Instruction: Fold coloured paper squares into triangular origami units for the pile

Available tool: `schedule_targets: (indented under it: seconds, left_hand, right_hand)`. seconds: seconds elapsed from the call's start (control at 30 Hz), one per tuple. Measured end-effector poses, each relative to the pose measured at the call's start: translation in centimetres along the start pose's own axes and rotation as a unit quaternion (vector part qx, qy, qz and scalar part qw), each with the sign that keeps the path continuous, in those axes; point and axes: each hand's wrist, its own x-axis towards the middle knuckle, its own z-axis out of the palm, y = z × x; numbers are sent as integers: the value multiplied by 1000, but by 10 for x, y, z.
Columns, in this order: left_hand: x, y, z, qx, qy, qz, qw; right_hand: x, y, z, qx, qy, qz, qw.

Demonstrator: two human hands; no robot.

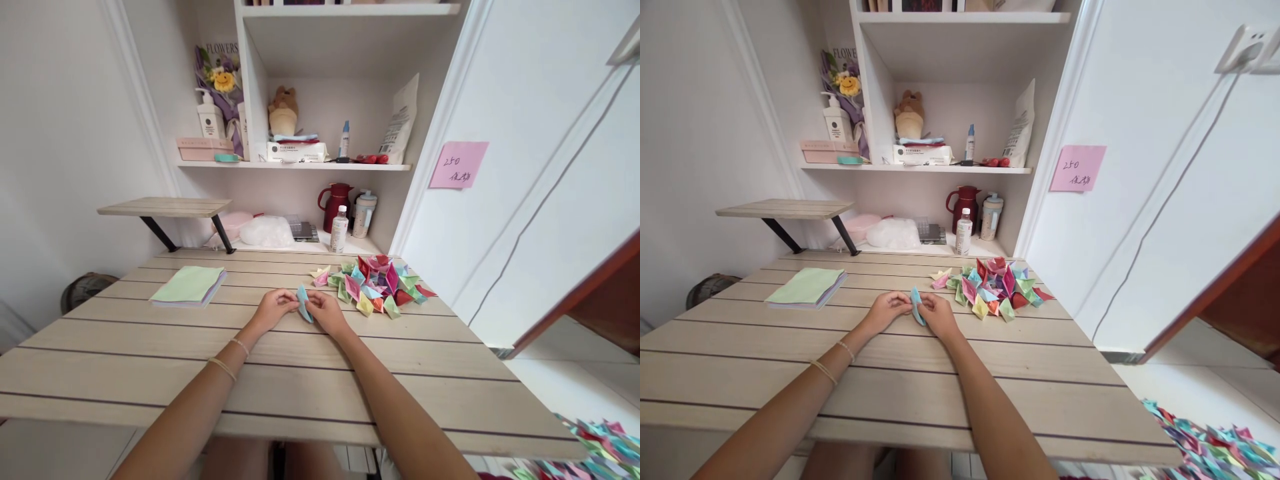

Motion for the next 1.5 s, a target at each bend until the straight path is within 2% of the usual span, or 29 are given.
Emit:
schedule_targets:
  seconds: [0.17,0.33,0.53,0.63,0.77,0.9,1.0,1.1,1.23,1.37,1.5]
  left_hand:
    - [-2,2,5,52,-7,20,998]
    - [-5,-2,14,96,62,29,993]
    - [-7,2,21,113,59,46,991]
    - [-7,3,25,93,60,44,993]
    - [-8,2,30,73,66,64,993]
    - [-9,0,32,103,78,70,989]
    - [-9,-2,31,144,115,62,981]
    - [-7,-3,28,117,134,43,983]
    - [-5,-3,21,-13,116,-8,993]
    - [-4,-2,10,-122,82,-84,986]
    - [-5,4,1,-191,57,-146,969]
  right_hand:
    - [-1,-2,-1,-136,32,-20,990]
    - [-4,-8,4,-243,44,-60,967]
    - [-2,-2,5,-268,104,-39,957]
    - [-2,0,6,-289,98,-28,952]
    - [-3,-5,11,-338,92,-52,935]
    - [-4,-8,14,-366,92,-68,924]
    - [-4,-7,14,-367,99,-59,923]
    - [-4,-4,13,-342,107,-39,933]
    - [-1,1,5,-230,118,15,966]
    - [1,4,-5,-40,64,74,994]
    - [0,1,-13,81,-1,92,992]
